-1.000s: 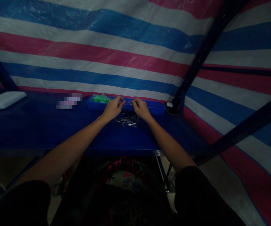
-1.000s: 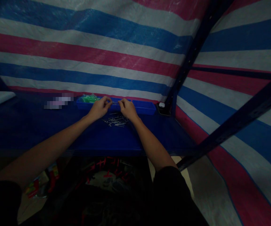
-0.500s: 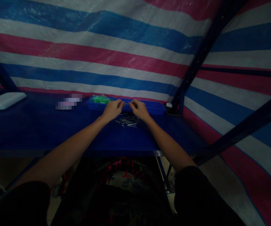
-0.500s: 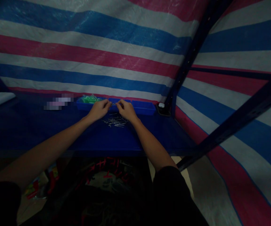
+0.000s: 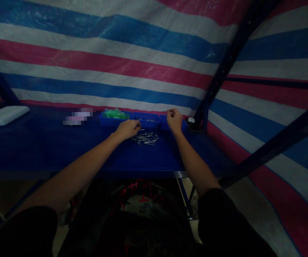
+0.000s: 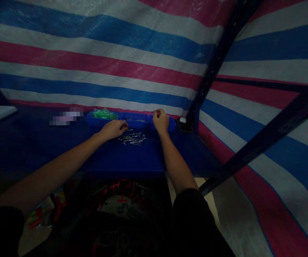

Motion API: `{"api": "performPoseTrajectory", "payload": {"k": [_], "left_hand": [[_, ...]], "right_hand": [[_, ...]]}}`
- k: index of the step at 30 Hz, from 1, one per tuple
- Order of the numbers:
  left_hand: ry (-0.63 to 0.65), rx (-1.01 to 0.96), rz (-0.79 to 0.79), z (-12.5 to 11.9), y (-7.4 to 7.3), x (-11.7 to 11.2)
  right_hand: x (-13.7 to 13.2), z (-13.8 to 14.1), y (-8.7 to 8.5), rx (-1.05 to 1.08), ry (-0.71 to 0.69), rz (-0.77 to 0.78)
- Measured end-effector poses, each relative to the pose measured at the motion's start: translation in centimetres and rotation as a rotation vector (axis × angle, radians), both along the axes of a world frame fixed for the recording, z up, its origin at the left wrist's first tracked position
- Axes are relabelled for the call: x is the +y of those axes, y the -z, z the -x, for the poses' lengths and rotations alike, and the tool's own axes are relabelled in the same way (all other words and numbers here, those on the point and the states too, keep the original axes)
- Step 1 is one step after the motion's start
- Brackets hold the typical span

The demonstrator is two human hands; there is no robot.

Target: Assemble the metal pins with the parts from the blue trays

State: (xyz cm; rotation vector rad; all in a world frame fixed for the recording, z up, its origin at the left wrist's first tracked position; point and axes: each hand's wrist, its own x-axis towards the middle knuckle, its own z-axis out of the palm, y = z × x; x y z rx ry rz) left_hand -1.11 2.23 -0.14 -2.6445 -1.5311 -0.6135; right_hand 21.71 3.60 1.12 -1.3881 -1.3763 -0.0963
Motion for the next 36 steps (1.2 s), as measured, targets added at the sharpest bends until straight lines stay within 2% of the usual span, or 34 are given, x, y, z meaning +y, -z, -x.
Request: {"api": "performPoseTrajectory", "payload": {"k": [6, 12, 16, 20, 28, 31, 33, 36], "left_hand": [[-0.018, 0.163, 0.007, 0.3, 0.0, 0.2], [-0.013, 0.133, -0.016, 0.0, 0.7, 0.6], [0.029, 0.104, 0.034, -0.1, 1.0, 0.9], [0.018, 0.102, 0.048, -0.1, 1.1, 1.0], [0.002, 0.110, 0.025, -0.3, 1.3, 0.5], [0.030, 0.043, 0.039, -0.3, 1.3, 0.8], [0.041, -0.025, 0.014, -0.2, 1.1, 1.1], [0.068, -0.077, -0.029, -0.2, 0.9, 1.4]], "right_hand": [[0.4, -1.9, 0.2, 0.048, 0.207, 0.072], [-0.1, -1.6, 0.4, -0.054, 0.273, 0.200], [-0.3, -1.4, 0.3, -0.100, 0.291, 0.224], [-0.3, -1.5, 0.5, -0.104, 0.292, 0.224], [-0.4, -1.1, 0.5, -0.181, 0.188, 0.251], [-0.4, -0.5, 0.4, -0.180, 0.143, 0.223], [-0.6, 0.3, 0.3, -0.200, 0.052, 0.201], [-1.0, 2.4, 0.3, -0.288, -0.173, 0.182]]}}
